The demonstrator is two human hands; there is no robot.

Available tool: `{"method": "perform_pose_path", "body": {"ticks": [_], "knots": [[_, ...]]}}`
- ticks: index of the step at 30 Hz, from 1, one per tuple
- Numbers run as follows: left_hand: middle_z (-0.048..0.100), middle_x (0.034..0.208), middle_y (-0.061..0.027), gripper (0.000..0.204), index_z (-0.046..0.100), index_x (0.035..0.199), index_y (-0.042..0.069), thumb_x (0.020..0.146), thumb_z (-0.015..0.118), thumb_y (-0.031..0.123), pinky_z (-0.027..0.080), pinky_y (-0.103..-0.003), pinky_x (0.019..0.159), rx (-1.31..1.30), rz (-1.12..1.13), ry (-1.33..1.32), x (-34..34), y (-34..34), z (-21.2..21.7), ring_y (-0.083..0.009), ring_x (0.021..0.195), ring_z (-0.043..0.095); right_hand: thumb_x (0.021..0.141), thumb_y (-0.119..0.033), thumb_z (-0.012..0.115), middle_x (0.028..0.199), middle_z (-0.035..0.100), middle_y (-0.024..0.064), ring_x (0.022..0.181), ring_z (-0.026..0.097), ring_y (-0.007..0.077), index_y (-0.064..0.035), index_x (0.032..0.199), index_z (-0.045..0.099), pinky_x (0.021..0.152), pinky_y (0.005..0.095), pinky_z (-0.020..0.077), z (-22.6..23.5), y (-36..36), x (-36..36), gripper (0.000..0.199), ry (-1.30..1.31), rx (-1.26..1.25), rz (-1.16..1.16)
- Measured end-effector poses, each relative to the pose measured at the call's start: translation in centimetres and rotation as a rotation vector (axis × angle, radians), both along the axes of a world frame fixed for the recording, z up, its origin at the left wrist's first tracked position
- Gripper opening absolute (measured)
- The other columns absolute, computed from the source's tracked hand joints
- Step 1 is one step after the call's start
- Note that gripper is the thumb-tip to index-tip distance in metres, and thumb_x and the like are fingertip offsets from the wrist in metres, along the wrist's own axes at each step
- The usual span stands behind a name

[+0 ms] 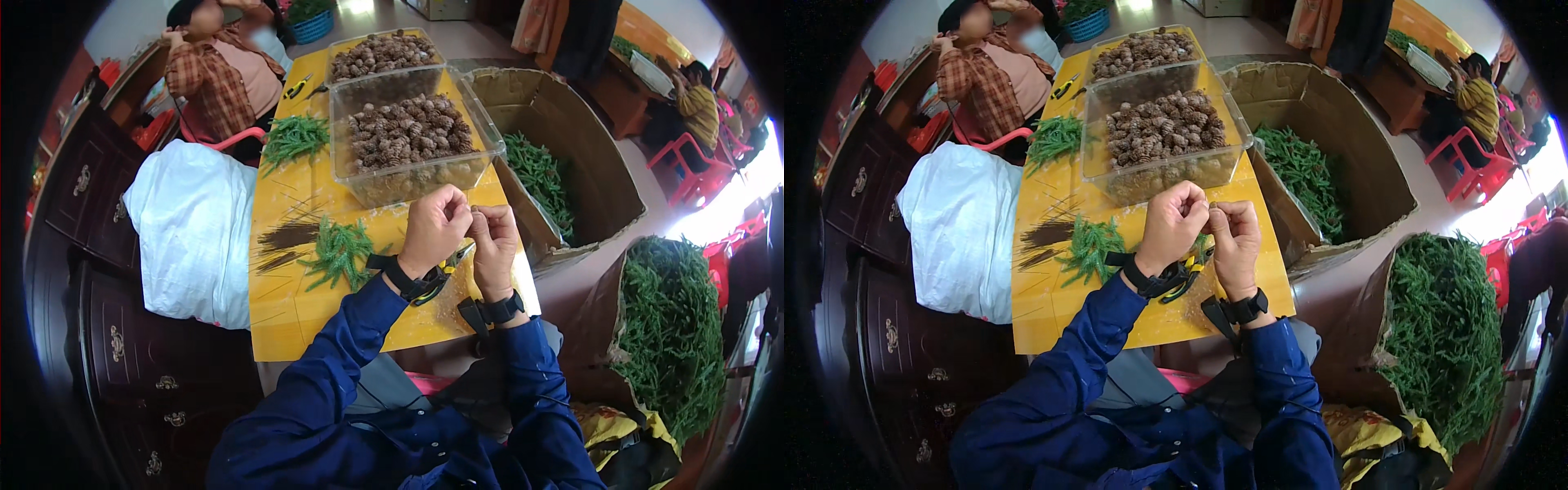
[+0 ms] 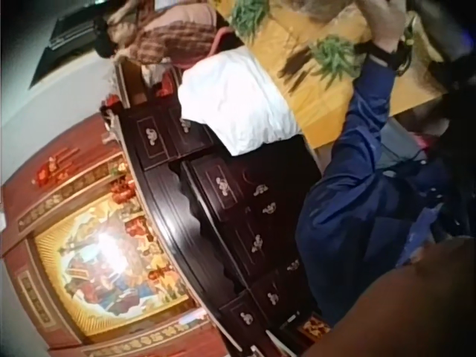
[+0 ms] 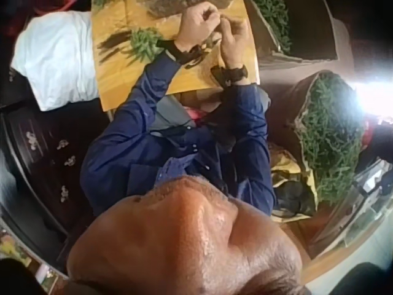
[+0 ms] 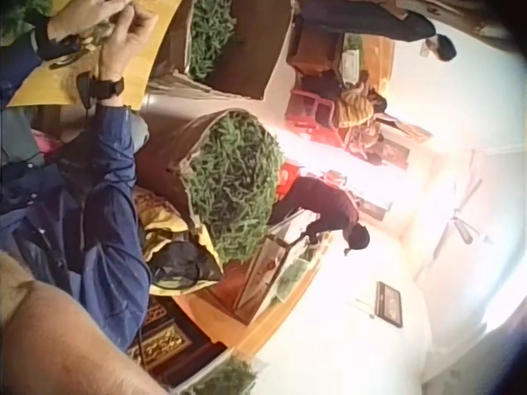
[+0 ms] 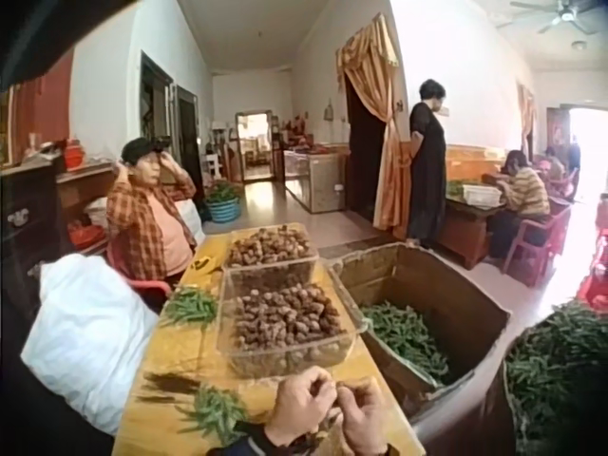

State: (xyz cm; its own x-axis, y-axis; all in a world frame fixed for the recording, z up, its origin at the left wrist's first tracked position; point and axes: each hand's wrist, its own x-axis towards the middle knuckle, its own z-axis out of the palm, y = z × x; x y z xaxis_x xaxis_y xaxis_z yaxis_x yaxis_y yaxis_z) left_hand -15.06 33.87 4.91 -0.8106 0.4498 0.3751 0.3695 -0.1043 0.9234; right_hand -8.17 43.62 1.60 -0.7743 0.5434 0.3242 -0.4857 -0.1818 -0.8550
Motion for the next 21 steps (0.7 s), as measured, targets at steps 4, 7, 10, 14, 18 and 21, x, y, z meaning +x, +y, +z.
{"method": "perform_pose_path", "body": {"ticks": [4,7,10,14,18,21], "knots": [[0.055,0.074,0.0058,0.009,0.059,0.085,0.002,0.094,0.058,0.002,0.043,-0.019,0.058,0.012,-0.051,-0.064,-0.3,0.0,-0.2,-0.0001,0.067,0.049,0.1,-0.009,0.063,0.092,0.063,0.002,0.08,0.062,0.0098,-0.0033,0.108,0.056,0.072,0.0245,0.0528,0.0,1.1,-0.2,0.012,-0.052,-0.023,0.099],[0.056,0.075,0.0054,0.009,0.06,0.087,0.002,0.095,0.058,0.003,0.044,-0.019,0.059,0.003,-0.13,-0.12,-0.6,-0.6,0.4,-0.0006,0.067,0.051,0.101,-0.014,0.061,0.093,0.063,0.0016,0.08,0.061,0.0092,-0.0031,0.113,0.057,0.072,0.0243,0.0525,0.6,1.9,0.0,0.017,-0.105,-0.038,0.162],[0.058,0.076,0.0046,0.008,0.062,0.09,0.002,0.097,0.059,0.004,0.044,-0.019,0.06,-0.033,-0.212,-0.148,-1.3,-1.3,1.1,-0.0013,0.068,0.052,0.103,-0.019,0.059,0.094,0.062,0.0009,0.08,0.061,0.0087,-0.0031,0.118,0.059,0.072,0.0238,0.052,1.1,2.6,0.2,0.022,-0.162,-0.079,0.227],[0.062,0.083,0.0019,0.006,0.066,0.099,0.001,0.095,0.061,0.001,0.046,-0.02,0.063,-0.043,-0.277,-0.149,-2.3,-1.7,1.4,-0.0031,0.073,0.055,0.105,-0.026,0.054,0.092,0.061,-0.0011,0.079,0.06,0.0085,-0.0053,0.122,0.06,0.073,0.0224,0.0485,0.9,3.5,0.3,0.027,-0.178,-0.08,0.312],[0.064,0.091,-0.002,0.02,0.068,0.109,0.002,0.091,0.063,-0.004,0.05,-0.023,0.065,-0.068,-0.137,0.278,-2.3,-1.5,2.4,-0.0073,0.079,0.06,0.105,-0.027,0.056,0.093,0.062,-0.0003,0.078,0.061,0.008,-0.0052,0.117,0.063,0.07,0.0217,0.0497,1.2,3.2,0.2,0.026,-0.148,-0.223,0.348],[0.065,0.096,-0.0054,0.034,0.07,0.116,0.004,0.085,0.065,-0.009,0.052,-0.025,0.067,-0.163,-0.131,0.525,-2.3,-1.7,3.1,-0.0124,0.081,0.063,0.104,-0.027,0.056,0.092,0.062,-0.0009,0.077,0.061,0.0076,-0.0056,0.116,0.062,0.069,0.0215,0.0492,1.5,3.1,0.4,0.025,-0.179,-0.233,0.397]]}}
